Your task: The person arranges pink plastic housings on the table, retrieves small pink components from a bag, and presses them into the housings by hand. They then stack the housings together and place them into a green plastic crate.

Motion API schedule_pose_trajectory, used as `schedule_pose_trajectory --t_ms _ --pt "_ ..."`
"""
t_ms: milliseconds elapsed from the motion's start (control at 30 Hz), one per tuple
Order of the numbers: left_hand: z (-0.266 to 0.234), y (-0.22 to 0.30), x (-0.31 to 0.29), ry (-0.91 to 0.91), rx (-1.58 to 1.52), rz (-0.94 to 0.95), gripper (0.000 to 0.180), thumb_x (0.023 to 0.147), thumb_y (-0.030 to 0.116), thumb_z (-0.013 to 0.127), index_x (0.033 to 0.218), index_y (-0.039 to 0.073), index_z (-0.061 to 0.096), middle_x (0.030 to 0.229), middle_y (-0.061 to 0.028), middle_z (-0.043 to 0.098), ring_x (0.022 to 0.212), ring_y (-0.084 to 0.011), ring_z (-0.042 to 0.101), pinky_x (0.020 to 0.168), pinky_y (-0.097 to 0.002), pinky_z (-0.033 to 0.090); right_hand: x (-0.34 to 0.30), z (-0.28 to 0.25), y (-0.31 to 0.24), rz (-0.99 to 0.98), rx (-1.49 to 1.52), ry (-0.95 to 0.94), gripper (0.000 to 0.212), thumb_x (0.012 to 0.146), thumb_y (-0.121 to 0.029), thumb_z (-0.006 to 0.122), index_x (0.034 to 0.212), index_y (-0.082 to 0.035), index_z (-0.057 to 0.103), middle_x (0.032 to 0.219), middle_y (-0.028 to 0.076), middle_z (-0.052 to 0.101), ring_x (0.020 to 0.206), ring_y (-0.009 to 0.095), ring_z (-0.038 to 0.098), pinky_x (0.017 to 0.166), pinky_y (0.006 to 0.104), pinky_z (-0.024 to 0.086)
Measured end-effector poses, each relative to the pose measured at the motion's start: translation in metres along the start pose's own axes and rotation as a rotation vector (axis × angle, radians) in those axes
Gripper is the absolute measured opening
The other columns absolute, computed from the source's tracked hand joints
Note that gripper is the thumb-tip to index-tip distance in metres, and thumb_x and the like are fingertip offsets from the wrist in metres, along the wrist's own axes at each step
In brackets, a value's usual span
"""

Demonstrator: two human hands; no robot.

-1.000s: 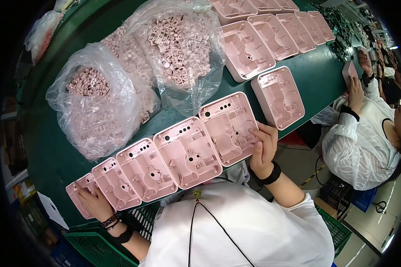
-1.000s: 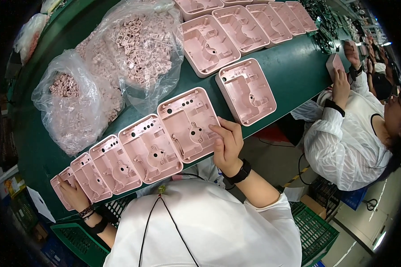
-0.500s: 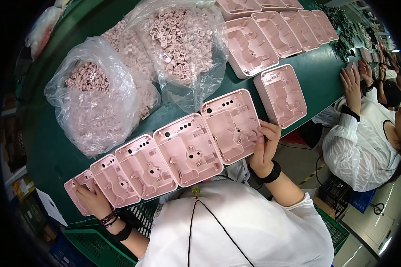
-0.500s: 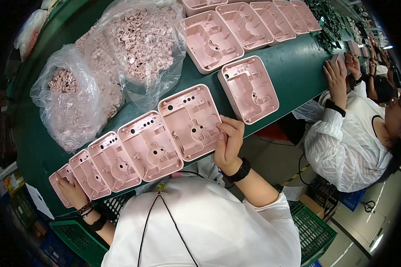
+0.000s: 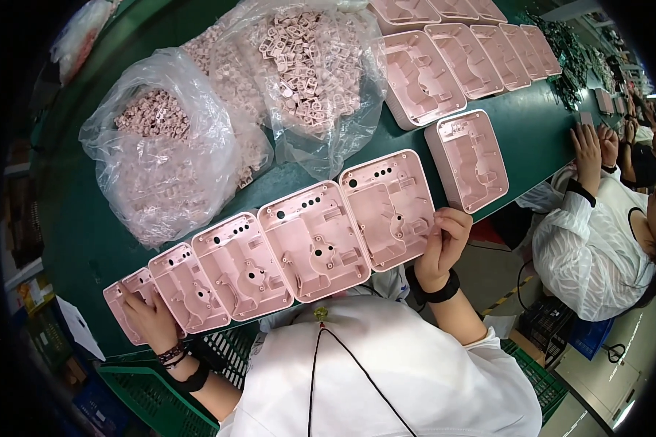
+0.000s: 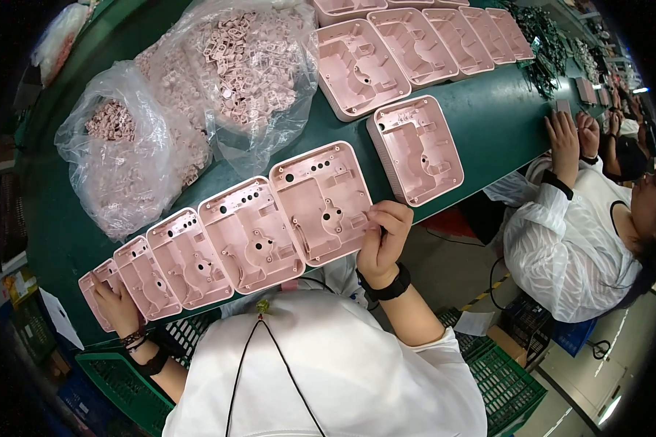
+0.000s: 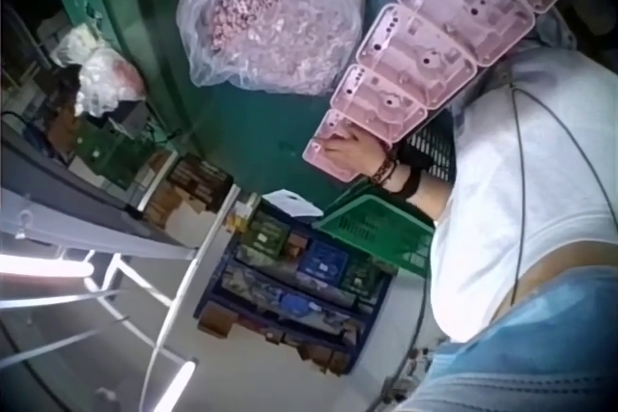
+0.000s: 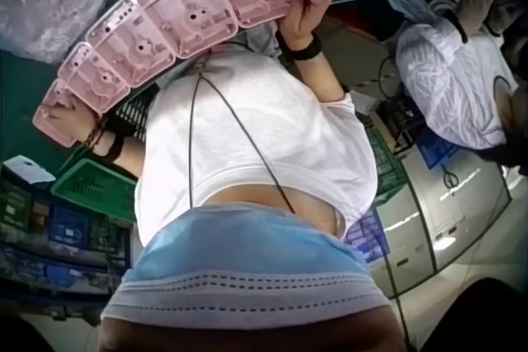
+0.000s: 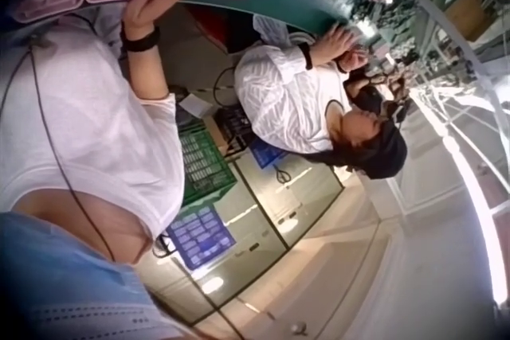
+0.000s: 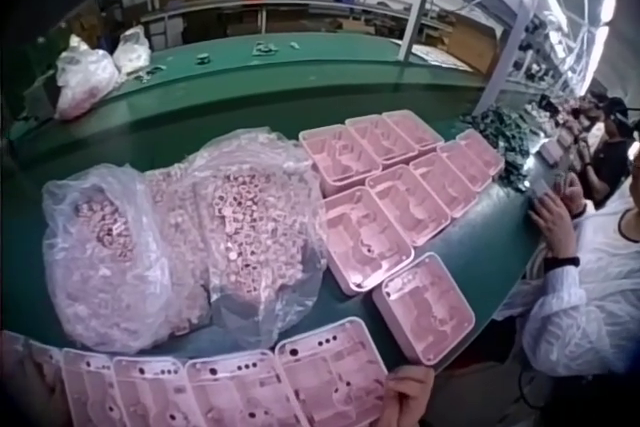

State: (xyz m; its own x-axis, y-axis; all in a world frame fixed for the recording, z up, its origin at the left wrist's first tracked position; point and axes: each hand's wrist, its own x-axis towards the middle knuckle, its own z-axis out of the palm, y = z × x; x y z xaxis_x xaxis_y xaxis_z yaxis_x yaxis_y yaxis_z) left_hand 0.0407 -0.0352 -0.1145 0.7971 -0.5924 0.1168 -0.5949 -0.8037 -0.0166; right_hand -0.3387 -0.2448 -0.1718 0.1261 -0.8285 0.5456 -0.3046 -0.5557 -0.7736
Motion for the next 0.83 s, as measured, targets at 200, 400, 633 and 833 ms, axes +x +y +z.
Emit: schedule_pose_trajectory --t_ms 200,400,633,833 --pt "-0.128 0.027 0.028 0.186 -0.26 0.258 0.038 0.091 0.01 0.045 0.127 0.0 0.041 0.123 -0.0174 0.046 0.113 -0.0268 0.046 0.094 -0.0323 0.037 0.001 -0.003 0.001 -0.008 -0.05 -0.012 0.023 0.076 0.007 0.04 0.097 -0.001 0.047 0.097 0.015 0.046 0.085 0.023 0.046 0.078 0.0303 0.038" --pt "-0.157 0.165 0.089 -0.156 -0.417 0.528 0.02 0.087 0.011 0.049 0.099 -0.001 0.059 0.081 -0.015 0.063 0.075 -0.0225 0.062 0.067 -0.0317 0.046 0.001 -0.007 0.007 -0.038 -0.099 -0.008 0.023 0.077 0.005 0.039 0.098 -0.001 0.047 0.097 0.013 0.044 0.086 0.022 0.044 0.08 0.0304 0.037" --pt "-0.003 0.213 0.184 -0.127 0.045 0.624 0.034 0.08 0.018 0.048 0.11 0.002 0.054 0.117 -0.0238 0.048 0.105 -0.0418 0.047 0.092 -0.0471 0.036 0.003 -0.005 -0.008 0.01 -0.097 -0.062 0.024 0.074 0.006 0.041 0.095 -0.001 0.05 0.094 0.014 0.044 0.083 0.024 0.044 0.074 0.0308 0.037" --pt "0.041 0.191 0.221 -0.173 0.029 0.737 0.062 0.082 0.031 0.052 0.136 0.011 0.029 0.134 -0.02 0.035 0.121 -0.0404 0.035 0.102 -0.0407 0.029 0.065 -0.059 -0.07 -0.14 0.25 -0.167 0.027 0.076 -0.002 0.048 0.103 -0.005 0.053 0.096 0.012 0.046 0.086 0.021 0.042 0.078 0.0348 0.036"
